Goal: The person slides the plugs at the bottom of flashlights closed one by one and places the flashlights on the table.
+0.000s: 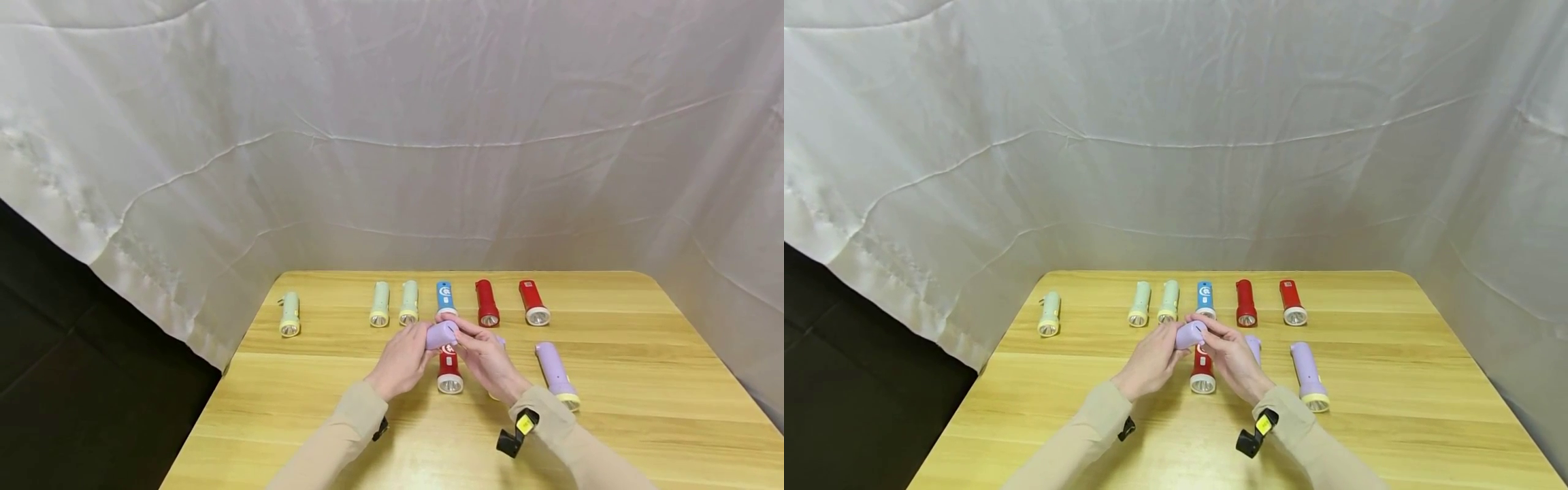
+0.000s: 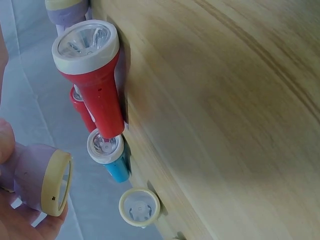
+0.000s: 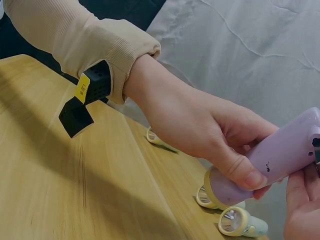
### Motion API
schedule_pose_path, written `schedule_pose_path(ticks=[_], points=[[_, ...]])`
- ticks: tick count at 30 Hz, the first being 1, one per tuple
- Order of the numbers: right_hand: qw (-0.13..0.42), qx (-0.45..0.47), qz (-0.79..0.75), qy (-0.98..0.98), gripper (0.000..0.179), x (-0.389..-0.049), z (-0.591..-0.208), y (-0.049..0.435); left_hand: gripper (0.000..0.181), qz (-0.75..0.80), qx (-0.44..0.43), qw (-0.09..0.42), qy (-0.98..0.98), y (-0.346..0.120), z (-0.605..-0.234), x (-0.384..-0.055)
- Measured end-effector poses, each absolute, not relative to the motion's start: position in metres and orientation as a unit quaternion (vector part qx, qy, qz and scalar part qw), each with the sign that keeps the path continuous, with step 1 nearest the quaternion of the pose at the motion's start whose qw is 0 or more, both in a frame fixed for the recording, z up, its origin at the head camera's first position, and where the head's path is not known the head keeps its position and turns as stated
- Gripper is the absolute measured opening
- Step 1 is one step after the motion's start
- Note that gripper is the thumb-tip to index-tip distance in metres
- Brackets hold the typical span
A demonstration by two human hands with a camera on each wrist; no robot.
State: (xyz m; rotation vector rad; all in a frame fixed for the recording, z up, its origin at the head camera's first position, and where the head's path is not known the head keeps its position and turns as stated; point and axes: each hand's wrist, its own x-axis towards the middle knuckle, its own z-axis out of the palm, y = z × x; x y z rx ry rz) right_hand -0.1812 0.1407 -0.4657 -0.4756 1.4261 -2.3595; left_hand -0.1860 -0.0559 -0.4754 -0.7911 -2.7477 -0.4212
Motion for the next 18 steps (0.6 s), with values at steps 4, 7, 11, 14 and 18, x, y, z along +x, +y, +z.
schedule_pose_path(ticks=[4,7,11,14,18], points=[[0.171,-0.167,-0.829,0.506,0.041,-0.1817,-0.4652,0.1406,0.043,-0.146,-0.269,0.119,-0.945,-0.0559,-0.4765,-0.1866],[0.17,-0.164,-0.826,0.512,0.043,-0.1818,-0.4645,0.1404,0.043,-0.147,-0.266,0.115,-0.946,-0.0558,-0.4769,-0.1867],[0.168,-0.152,-0.819,0.527,0.046,-0.182,-0.4635,0.1403,0.042,-0.147,-0.267,0.116,-0.945,-0.0553,-0.4767,-0.1865],[0.168,-0.14,-0.81,0.544,0.048,-0.1825,-0.463,0.1404,0.042,-0.149,-0.267,0.113,-0.945,-0.055,-0.477,-0.1855],[0.173,-0.122,-0.797,0.565,0.05,-0.1834,-0.4615,0.1407,0.041,-0.151,-0.263,0.105,-0.947,-0.0547,-0.4785,-0.1846]])
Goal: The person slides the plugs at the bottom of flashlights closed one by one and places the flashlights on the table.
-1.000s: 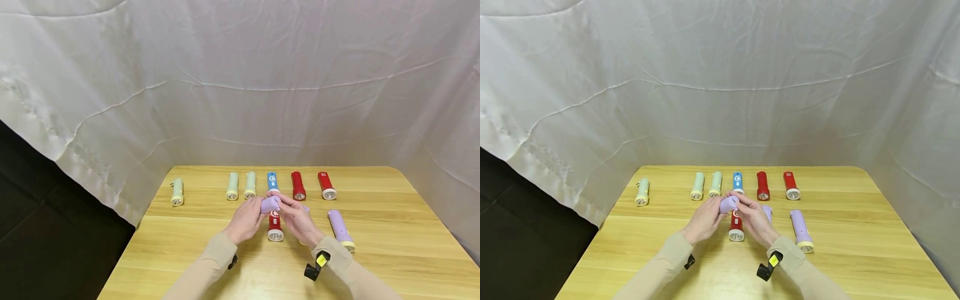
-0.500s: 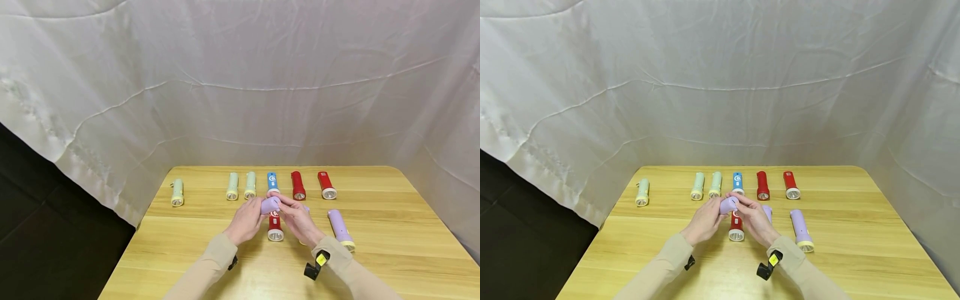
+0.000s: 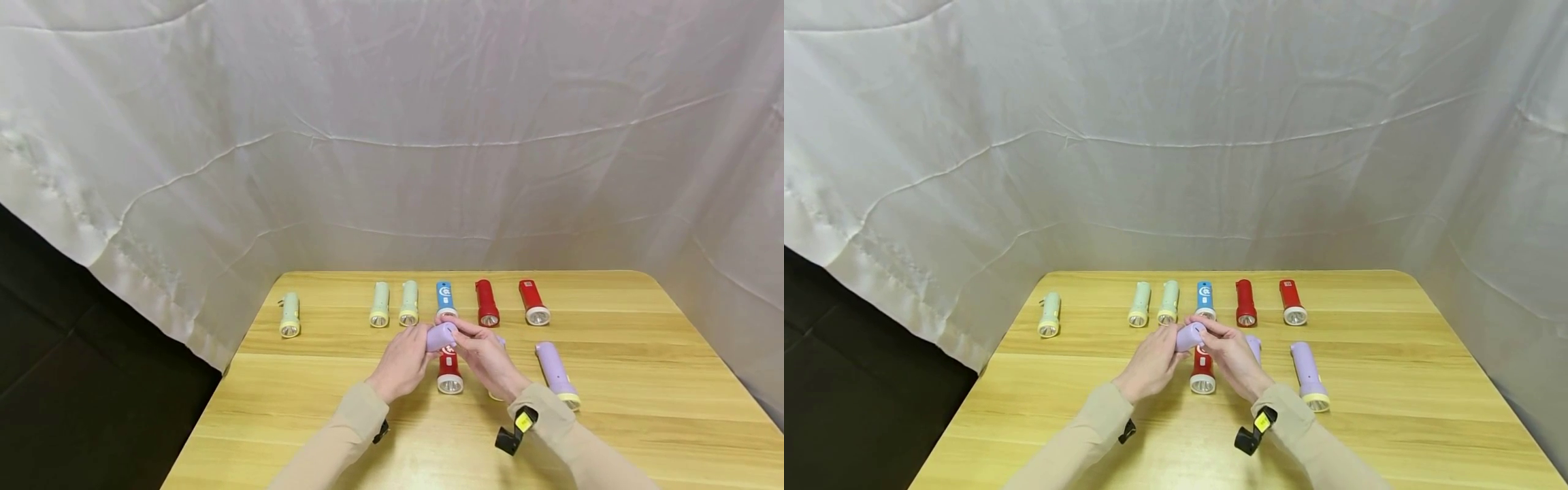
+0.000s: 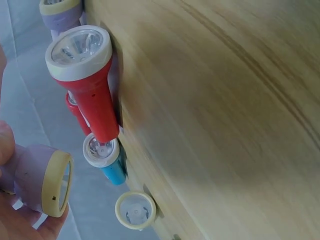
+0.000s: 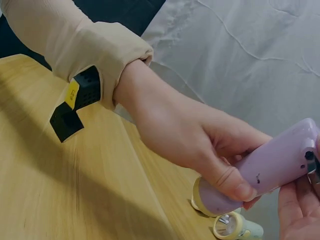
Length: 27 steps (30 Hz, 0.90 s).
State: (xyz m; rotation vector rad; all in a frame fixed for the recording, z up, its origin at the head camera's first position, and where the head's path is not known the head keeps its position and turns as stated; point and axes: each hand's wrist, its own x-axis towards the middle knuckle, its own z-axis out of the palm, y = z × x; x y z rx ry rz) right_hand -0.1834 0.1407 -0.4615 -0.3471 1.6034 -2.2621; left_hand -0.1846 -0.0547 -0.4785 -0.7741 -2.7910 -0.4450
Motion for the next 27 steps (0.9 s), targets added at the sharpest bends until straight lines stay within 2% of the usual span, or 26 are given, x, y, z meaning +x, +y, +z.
schedule_pose_path(ticks=[9,17,24,27], points=[[0.191,-0.086,-0.796,0.569,0.04,-0.1852,-0.4552,0.1428,0.043,-0.136,-0.263,0.111,-0.949,-0.0541,-0.4799,-0.1857],[0.201,-0.06,-0.803,0.557,0.048,-0.1853,-0.4523,0.1438,0.042,-0.128,-0.264,0.108,-0.95,-0.0533,-0.4782,-0.1845],[0.199,-0.055,-0.807,0.553,0.04,-0.1846,-0.4511,0.144,0.041,-0.118,-0.267,0.113,-0.95,-0.0537,-0.4801,-0.1855],[0.2,-0.049,-0.808,0.552,0.042,-0.185,-0.4512,0.1433,0.042,-0.123,-0.268,0.106,-0.949,-0.0544,-0.4791,-0.1851]])
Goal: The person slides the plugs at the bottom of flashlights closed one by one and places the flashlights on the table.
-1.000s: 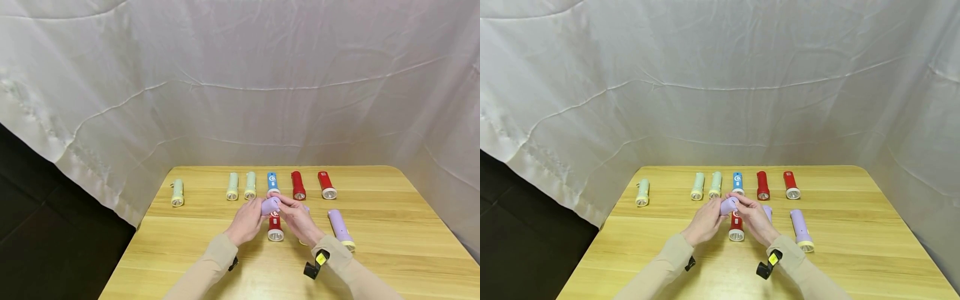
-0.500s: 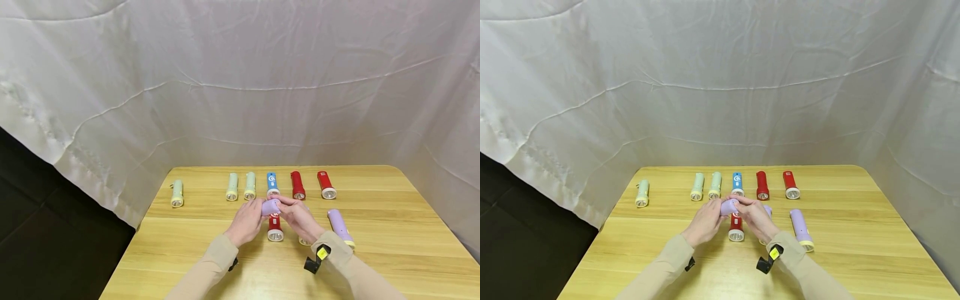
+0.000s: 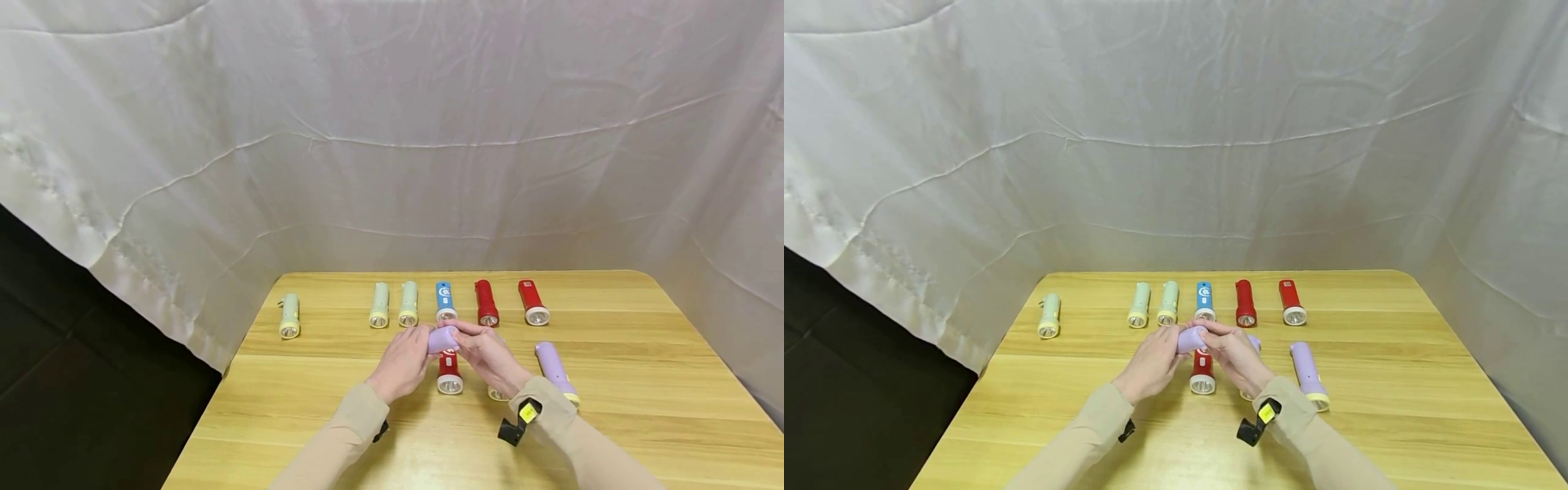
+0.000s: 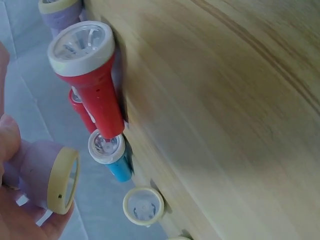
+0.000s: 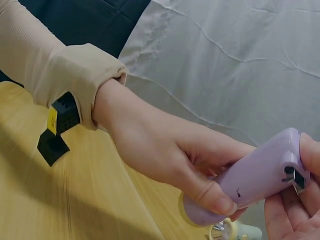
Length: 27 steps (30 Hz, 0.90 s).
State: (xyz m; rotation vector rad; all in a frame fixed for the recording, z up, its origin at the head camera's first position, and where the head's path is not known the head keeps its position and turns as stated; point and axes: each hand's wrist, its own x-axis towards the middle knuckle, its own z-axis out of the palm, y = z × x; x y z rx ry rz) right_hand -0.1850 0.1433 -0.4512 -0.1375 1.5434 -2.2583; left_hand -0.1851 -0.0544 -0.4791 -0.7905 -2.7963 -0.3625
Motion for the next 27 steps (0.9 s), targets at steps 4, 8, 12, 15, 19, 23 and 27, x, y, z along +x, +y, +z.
schedule_pose_path(ticks=[4,8,12,15,19,23,27], points=[[0.21,-0.057,-0.809,0.547,0.05,-0.1862,-0.4519,0.1435,0.043,-0.142,-0.267,0.086,-0.949,-0.056,-0.4774,-0.1851],[0.224,-0.082,-0.818,0.523,0.042,-0.1886,-0.4519,0.1457,0.042,-0.158,-0.269,0.072,-0.947,-0.0577,-0.4757,-0.1859],[0.237,-0.109,-0.823,0.504,0.033,-0.1908,-0.4516,0.1483,0.041,-0.172,-0.27,0.065,-0.945,-0.059,-0.475,-0.187],[0.242,-0.117,-0.815,0.513,0.034,-0.1917,-0.4516,0.1495,0.041,-0.175,-0.269,0.063,-0.945,-0.0595,-0.4754,-0.1876],[0.244,-0.114,-0.801,0.535,0.037,-0.1922,-0.4514,0.1501,0.041,-0.178,-0.27,0.059,-0.945,-0.0596,-0.4756,-0.1877],[0.245,-0.107,-0.797,0.541,0.039,-0.192,-0.4506,0.1496,0.042,-0.179,-0.271,0.056,-0.944,-0.0599,-0.4751,-0.187],[0.25,-0.099,-0.802,0.533,0.037,-0.1917,-0.4514,0.1487,0.042,-0.176,-0.273,0.054,-0.944,-0.0607,-0.4752,-0.1858]])
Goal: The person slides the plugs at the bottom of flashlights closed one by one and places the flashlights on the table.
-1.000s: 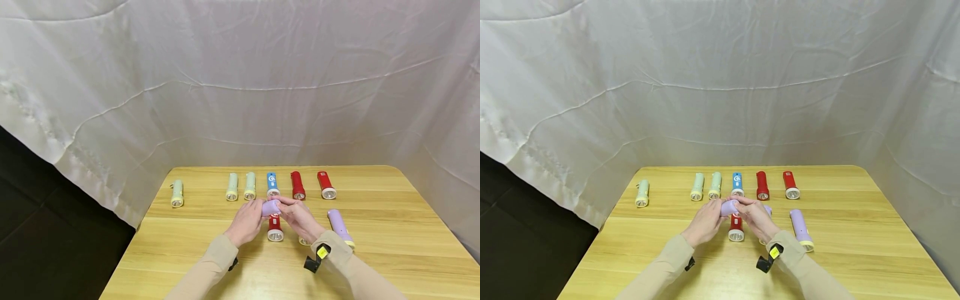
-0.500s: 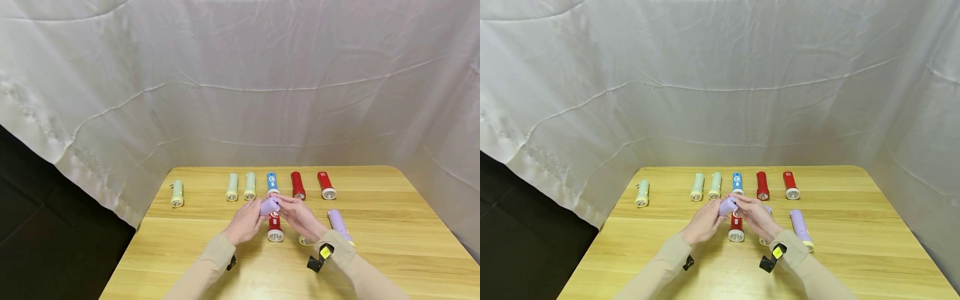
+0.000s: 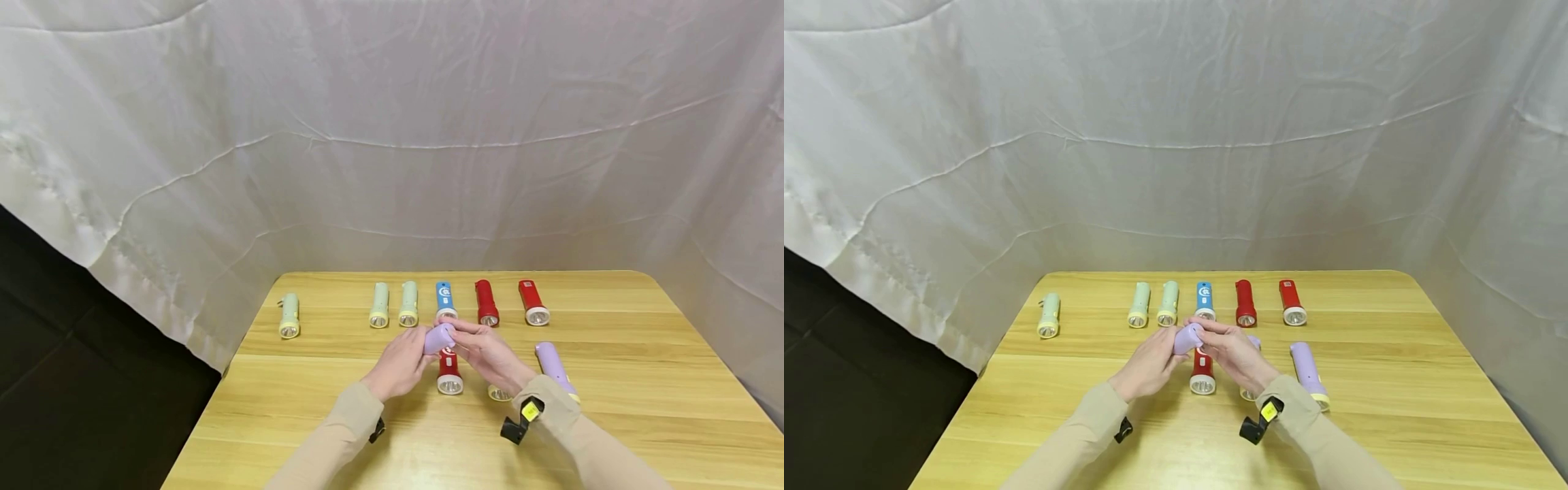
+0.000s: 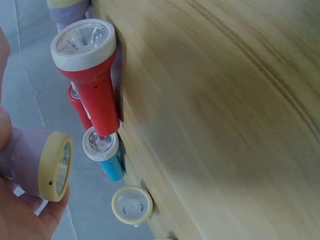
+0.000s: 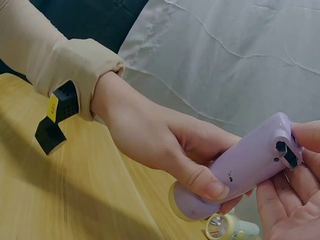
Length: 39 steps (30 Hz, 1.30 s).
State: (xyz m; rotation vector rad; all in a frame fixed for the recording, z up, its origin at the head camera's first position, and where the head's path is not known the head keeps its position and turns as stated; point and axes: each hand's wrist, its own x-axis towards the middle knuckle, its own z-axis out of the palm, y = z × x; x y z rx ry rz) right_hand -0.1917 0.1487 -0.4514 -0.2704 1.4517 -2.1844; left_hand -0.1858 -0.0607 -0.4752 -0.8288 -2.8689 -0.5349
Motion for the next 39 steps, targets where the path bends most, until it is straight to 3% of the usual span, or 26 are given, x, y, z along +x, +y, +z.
schedule_pose_path(ticks=[28,39], points=[[0.23,-0.071,-0.816,0.526,0.024,-0.1924,-0.4516,0.1473,0.043,-0.167,-0.275,0.03,-0.946,-0.0577,-0.4724,-0.1843],[0.242,-0.057,-0.825,0.508,0.025,-0.1925,-0.4466,0.1466,0.039,-0.25,-0.286,0.016,-0.925,-0.066,-0.4747,-0.1877]])
